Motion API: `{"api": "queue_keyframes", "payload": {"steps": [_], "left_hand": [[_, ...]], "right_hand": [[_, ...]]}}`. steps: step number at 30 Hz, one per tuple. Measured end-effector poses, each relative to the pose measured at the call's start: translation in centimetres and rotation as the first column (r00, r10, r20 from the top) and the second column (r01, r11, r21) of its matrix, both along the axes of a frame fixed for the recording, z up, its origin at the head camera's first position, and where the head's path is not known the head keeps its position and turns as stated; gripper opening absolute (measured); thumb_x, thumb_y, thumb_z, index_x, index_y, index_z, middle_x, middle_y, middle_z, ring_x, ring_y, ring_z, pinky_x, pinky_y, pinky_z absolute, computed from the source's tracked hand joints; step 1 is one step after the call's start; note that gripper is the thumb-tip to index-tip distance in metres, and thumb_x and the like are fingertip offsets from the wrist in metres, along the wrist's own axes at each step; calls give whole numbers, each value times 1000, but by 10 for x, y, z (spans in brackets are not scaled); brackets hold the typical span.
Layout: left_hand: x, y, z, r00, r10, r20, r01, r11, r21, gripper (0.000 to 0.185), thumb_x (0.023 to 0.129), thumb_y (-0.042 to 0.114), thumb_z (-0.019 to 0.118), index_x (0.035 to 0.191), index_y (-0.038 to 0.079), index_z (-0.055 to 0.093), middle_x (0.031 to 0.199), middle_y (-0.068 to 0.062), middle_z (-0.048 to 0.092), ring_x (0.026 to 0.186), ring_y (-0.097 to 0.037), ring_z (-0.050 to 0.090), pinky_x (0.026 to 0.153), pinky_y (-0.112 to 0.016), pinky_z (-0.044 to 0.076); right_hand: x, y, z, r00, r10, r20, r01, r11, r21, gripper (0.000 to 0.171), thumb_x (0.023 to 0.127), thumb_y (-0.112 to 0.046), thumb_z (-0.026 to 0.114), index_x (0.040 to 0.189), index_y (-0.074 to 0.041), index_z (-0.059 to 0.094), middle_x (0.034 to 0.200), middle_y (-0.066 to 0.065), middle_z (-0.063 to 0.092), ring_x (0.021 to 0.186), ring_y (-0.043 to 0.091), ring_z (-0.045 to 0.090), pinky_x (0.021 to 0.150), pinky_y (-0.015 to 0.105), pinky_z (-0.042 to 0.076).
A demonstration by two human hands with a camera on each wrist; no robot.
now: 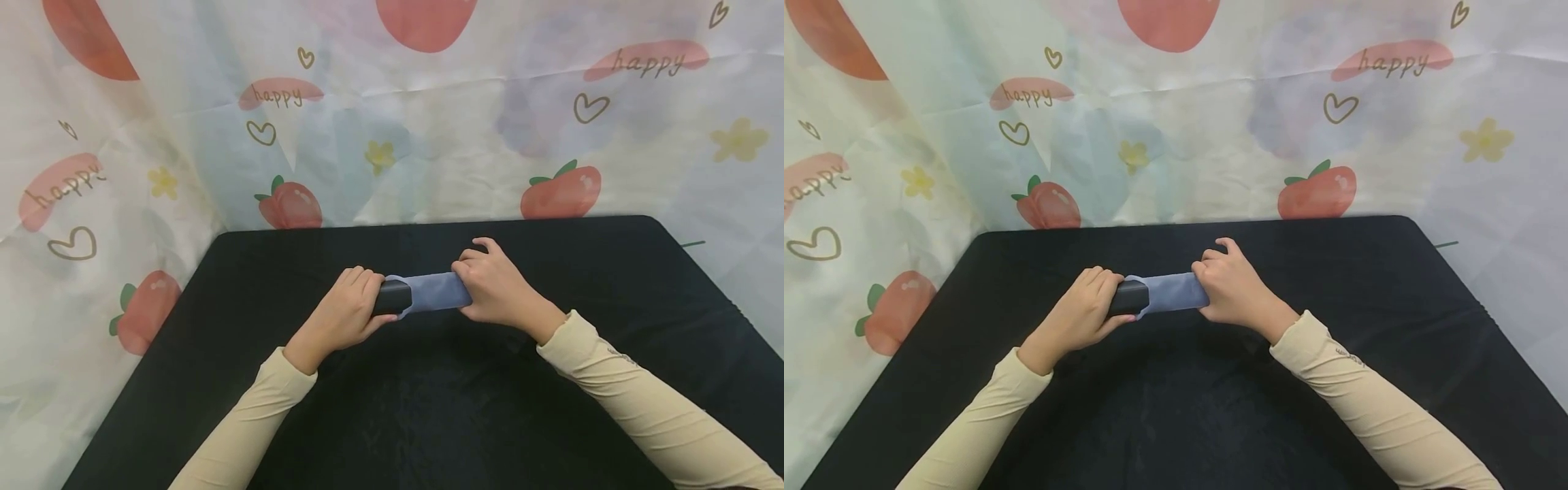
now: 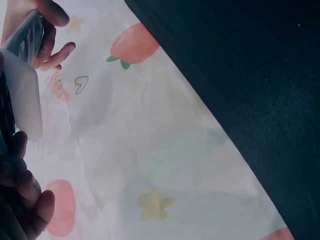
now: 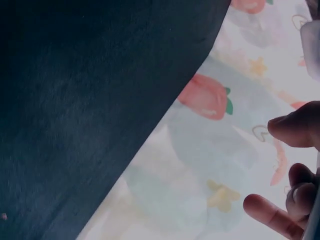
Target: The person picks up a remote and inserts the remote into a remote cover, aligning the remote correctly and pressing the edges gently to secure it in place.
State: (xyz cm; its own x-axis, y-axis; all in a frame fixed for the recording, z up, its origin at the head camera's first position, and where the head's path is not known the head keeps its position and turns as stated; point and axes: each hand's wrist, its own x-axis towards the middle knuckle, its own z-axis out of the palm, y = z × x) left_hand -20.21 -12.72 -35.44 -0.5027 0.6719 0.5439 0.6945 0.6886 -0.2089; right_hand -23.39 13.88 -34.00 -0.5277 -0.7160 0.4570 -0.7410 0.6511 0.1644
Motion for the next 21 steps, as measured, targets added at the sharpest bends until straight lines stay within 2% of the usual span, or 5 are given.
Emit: {"api": "queue_keyframes", "payload": {"steps": [7,13,18,21], "left_hand": [[0,-1,1,1000,15,20,-15,1000,4,49,81,44,70,100,2,55,87,-7,59,78,-20,51,77,-34,45],[2,-6,7,1000,17,19,-17,1000,-9,52,80,46,69,103,2,55,88,-8,59,80,-21,52,80,-35,45],[1,-10,9,997,39,-64,-38,999,20,58,78,49,71,109,3,55,95,-9,57,88,-25,52,86,-40,42],[3,-10,5,984,27,-176,-14,997,78,62,72,46,76,112,4,56,104,-12,53,96,-28,48,90,-44,39]], "right_hand": [[2,-11,-1,1000,7,-17,-7,1000,-12,40,52,-25,84,78,-2,64,70,6,66,75,21,61,94,53,41],[7,-17,-4,998,-20,-67,16,998,-58,41,51,-27,84,76,-3,63,67,5,66,72,20,62,92,51,43],[10,-17,-1,992,-66,-108,60,997,-58,40,50,-29,84,72,-4,62,63,5,64,69,21,62,90,52,43],[10,-15,-1,989,-116,-91,111,992,-65,37,53,-28,82,73,-4,62,63,6,65,70,22,62,89,51,43]]}}
